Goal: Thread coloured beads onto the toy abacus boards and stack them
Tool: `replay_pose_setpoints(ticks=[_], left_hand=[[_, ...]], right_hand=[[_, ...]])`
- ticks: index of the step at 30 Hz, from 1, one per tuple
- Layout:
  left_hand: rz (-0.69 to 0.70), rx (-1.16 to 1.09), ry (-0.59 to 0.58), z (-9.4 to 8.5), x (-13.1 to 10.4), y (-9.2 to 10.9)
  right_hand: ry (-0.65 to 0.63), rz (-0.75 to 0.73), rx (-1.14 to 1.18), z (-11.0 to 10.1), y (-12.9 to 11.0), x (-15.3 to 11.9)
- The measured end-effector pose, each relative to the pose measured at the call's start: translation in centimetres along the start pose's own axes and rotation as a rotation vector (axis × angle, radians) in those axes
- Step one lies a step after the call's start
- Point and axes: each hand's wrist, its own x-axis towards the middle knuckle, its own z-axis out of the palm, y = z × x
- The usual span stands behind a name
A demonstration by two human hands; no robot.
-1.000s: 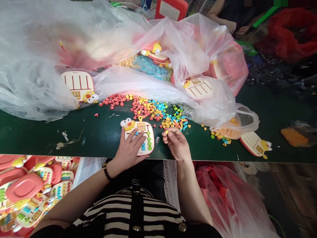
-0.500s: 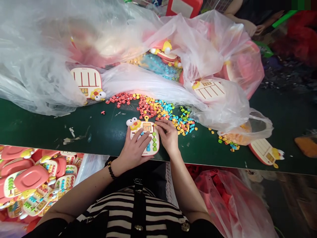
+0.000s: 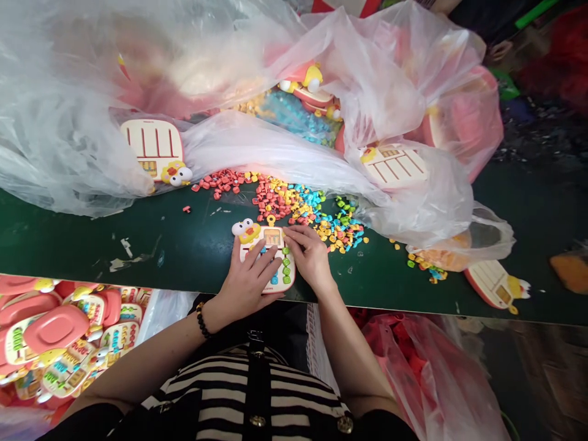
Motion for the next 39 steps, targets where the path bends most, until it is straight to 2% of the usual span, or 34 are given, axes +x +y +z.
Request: replay_pose_setpoints(ticks=[3,6,10,12,16,21,24,27,29,31,34,36,37,38,39], left_hand=[[0.002,0.005,-0.015,-0.1,0.1,0.0],[-0.010,0.009,-0.024,-0.1,0.2,0.1],[-0.008,0.012,-0.038,-0.1,0.3,0.2],[0.007,0.019,-0.041,-0.1,0.3,0.1],[0.014,0.032,-0.023,0.0,0.3,-0.1],[-0.029,0.043,0.005,0.3,0.5,0.1],[-0.036,0.036,0.095,-0.2,-0.1,0.4],[-0.075,0.044,0.288,-2.0,-3.7,-0.7],[-0.160,0.120,0.490,-3.6,-8.5,-2.8],[-0.307,0.323,0.632,-5.1,-14.9,-5.4],[-0.590,0.532,0.586,-6.4,-24.8,-9.1],[-0.732,0.651,0.696,-6.7,-29.0,-10.9],[-0.772,0.689,0.727,-6.8,-29.8,-11.7],[-0.776,0.708,0.753,-6.9,-29.7,-12.4],[-0.757,0.705,0.762,-7.2,-28.6,-13.0]], right_hand=[[-0.199,0.000,-0.004,-1.5,-0.1,1.5],[-0.398,0.058,0.002,-2.6,-0.1,4.3],[-0.659,0.185,0.063,-2.8,0.1,7.9],[-0.737,0.218,0.067,-2.7,0.0,8.8],[-0.728,0.208,0.010,-2.4,-0.2,8.7],[-0.595,0.143,-0.079,-2.2,-0.9,7.5],[-0.502,0.126,0.017,-2.6,-1.9,6.4],[-0.213,0.048,0.083,-3.6,-2.4,3.5],[0.040,-0.010,0.020,-4.3,-1.7,0.6],[0.221,-0.045,-0.083,-4.7,-0.1,-2.7],[0.296,-0.039,-0.144,-4.7,2.7,-6.8],[0.305,-0.046,-0.162,-4.4,3.8,-8.3],[0.303,-0.057,-0.168,-4.2,4.1,-8.7],[0.299,-0.069,-0.171,-4.1,4.2,-8.9],[0.291,-0.079,-0.172,-3.9,4.2,-8.9]])
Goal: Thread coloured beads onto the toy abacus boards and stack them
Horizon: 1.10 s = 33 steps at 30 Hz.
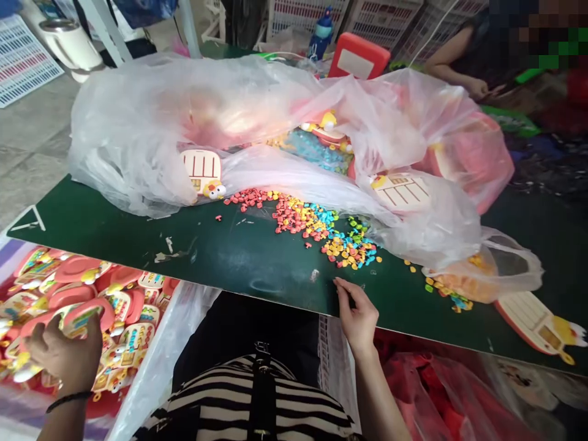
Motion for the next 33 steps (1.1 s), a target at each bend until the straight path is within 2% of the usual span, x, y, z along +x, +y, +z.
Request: replay_pose_setpoints(ticks=[1,3,5,7,10,12,15,17,19,21,26,29,33], left_hand=[[0.028,-0.028,0.013,0.8,1.4,1.4],[0.109,-0.175,0.051,2.5,5.1,6.2],[0.202,-0.385,0.116,3.9,9.1,12.9],[0.342,-0.621,0.100,5.2,12.7,20.0],[0.598,-0.870,-0.044,8.4,17.0,29.6],[0.740,-0.922,-0.244,12.1,19.6,34.8],[0.801,-0.727,-0.546,18.7,23.4,41.3],[0.785,-0.673,-0.581,22.7,25.5,44.7],[0.784,-0.642,-0.592,25.8,27.0,47.3],[0.796,-0.626,-0.595,27.8,27.6,49.4],[0.828,-0.572,-0.570,30.2,26.7,52.8],[0.872,-0.466,-0.521,30.7,26.2,53.0],[0.956,-0.372,-0.532,29.5,26.6,50.6]], right_hand=[[-0.006,-0.008,0.002,0.1,-0.1,0.0],[-0.007,-0.012,0.006,0.4,-0.3,0.1],[0.012,0.001,0.013,0.4,-0.4,0.1],[0.043,0.020,0.025,0.4,-0.4,0.0],[0.065,0.002,0.018,0.2,-0.2,-0.2],[0.053,-0.047,-0.018,0.0,-0.1,-0.2],[0.041,-0.098,-0.079,0.0,-0.1,-0.2],[0.042,-0.102,-0.104,0.0,-0.1,-0.2],[0.042,-0.092,-0.121,-0.1,-0.2,-0.2],[0.032,-0.085,-0.129,-0.1,-0.3,-0.2],[0.016,-0.071,-0.142,-0.3,-0.7,-0.3],[0.014,-0.056,-0.152,-0.2,-0.8,-0.3],[0.035,-0.042,-0.173,0.0,-0.9,-0.1]])
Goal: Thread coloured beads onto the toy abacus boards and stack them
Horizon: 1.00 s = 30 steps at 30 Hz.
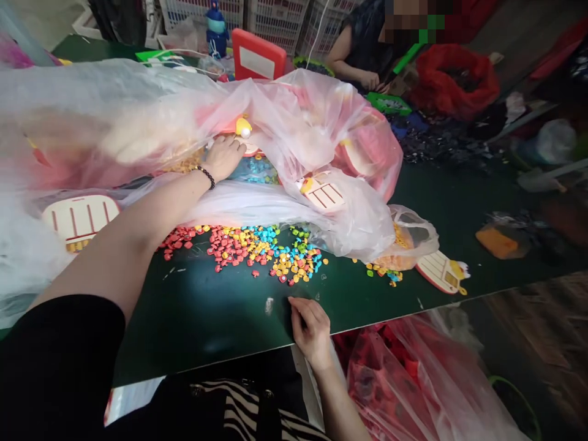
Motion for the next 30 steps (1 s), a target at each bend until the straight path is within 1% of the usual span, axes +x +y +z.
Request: replay_pose_setpoints(ticks=[3,5,7,8,10,12,13,14,16,18,20,22,23,24,26,28,30], left_hand=[[-0.038,0.002,-0.027,-2.3,-2.6,-0.4],[-0.071,-0.032,-0.005,-4.2,-4.7,-0.1],[-0.099,-0.084,0.059,-6.2,-7.4,0.6],[-0.109,-0.115,0.107,-7.2,-9.1,1.0],[-0.099,-0.176,0.199,-9.4,-13.3,2.0],[-0.022,-0.231,0.238,-11.3,-18.5,3.1],[0.036,-0.267,0.245,-12.0,-21.2,3.7],[0.126,-0.306,0.235,-12.6,-24.0,4.2],[0.332,-0.352,0.196,-13.2,-28.9,5.4],[0.507,-0.344,0.157,-13.1,-32.5,6.4],[0.579,-0.306,0.176,-12.6,-34.5,7.3],[0.584,-0.270,0.203,-12.0,-35.4,8.1],[0.565,-0.257,0.195,-11.7,-35.7,8.4],[0.529,-0.250,0.172,-11.4,-35.8,8.7],[0.401,-0.259,0.120,-11.2,-36.1,9.4],[0.231,-0.308,0.117,-11.3,-36.5,10.4],[0.084,-0.367,0.125,-11.4,-36.6,11.8]], right_hand=[[0.009,0.013,-0.024,0.3,-0.2,0.2],[0.011,0.008,-0.025,0.4,-0.3,0.3],[0.018,0.010,-0.025,0.5,-0.4,0.3],[0.021,0.016,-0.022,0.5,-0.4,0.3],[0.020,0.042,0.004,0.5,-0.4,0.3],[0.025,0.075,0.052,0.4,-0.4,0.5],[0.033,0.084,0.077,0.5,-0.5,0.7],[0.037,0.082,0.095,0.5,-0.6,1.1],[0.020,0.032,0.108,1.0,-0.9,2.3],[-0.037,-0.062,0.082,2.0,-1.2,3.9],[-0.103,-0.155,0.011,3.3,-1.6,5.7],[-0.159,-0.215,-0.090,4.6,-1.8,7.2],[-0.179,-0.230,-0.137,5.1,-2.0,7.8],[-0.194,-0.239,-0.170,5.4,-2.1,8.2],[-0.189,-0.239,-0.169,5.5,-2.4,8.6],[-0.145,-0.222,-0.089,5.2,-2.9,8.6],[-0.102,-0.215,-0.009,5.1,-3.6,8.2]])
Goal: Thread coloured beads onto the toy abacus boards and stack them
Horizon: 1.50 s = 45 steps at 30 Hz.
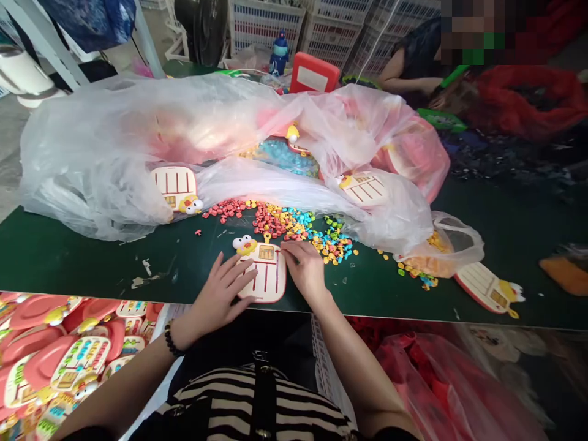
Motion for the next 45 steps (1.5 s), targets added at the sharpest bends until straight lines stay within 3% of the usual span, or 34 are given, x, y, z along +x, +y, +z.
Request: replay_pose_setpoints(ticks=[4,9,13,19,23,26,30,35,41,45], left_hand=[[-0.174,-0.032,-0.093,1.9,0.9,3.1],[-0.241,-0.089,-0.171,4.0,1.5,5.4],[-0.237,-0.180,-0.161,4.5,1.1,6.0],[-0.248,-0.227,-0.125,4.7,0.8,6.0],[-0.234,-0.201,-0.179,4.4,1.1,5.7],[-0.230,-0.185,-0.228,3.9,1.4,5.4],[-0.222,-0.087,-0.248,3.1,2.6,5.8],[-0.144,-0.021,-0.264,3.3,4.8,6.5],[-0.138,0.029,-0.282,4.2,4.9,6.4],[-0.134,0.059,-0.244,4.2,4.5,6.1]], right_hand=[[-0.043,-0.066,-0.067,0.8,-1.4,-0.5],[-0.113,-0.124,-0.182,0.4,-1.9,-2.2],[-0.072,-0.086,-0.189,-0.7,-2.8,-4.7],[-0.056,-0.014,-0.215,0.0,-4.7,-7.3],[-0.101,-0.098,-0.165,-0.6,-5.6,-7.6],[-0.092,-0.138,-0.057,-1.9,-4.8,-7.0],[0.155,0.097,-0.197,-2.9,-0.9,-5.0],[0.058,0.096,-0.348,-1.6,2.3,-3.7],[0.047,0.149,-0.281,-1.3,1.7,-3.6],[0.074,0.215,0.055,-1.3,0.1,-2.6]])
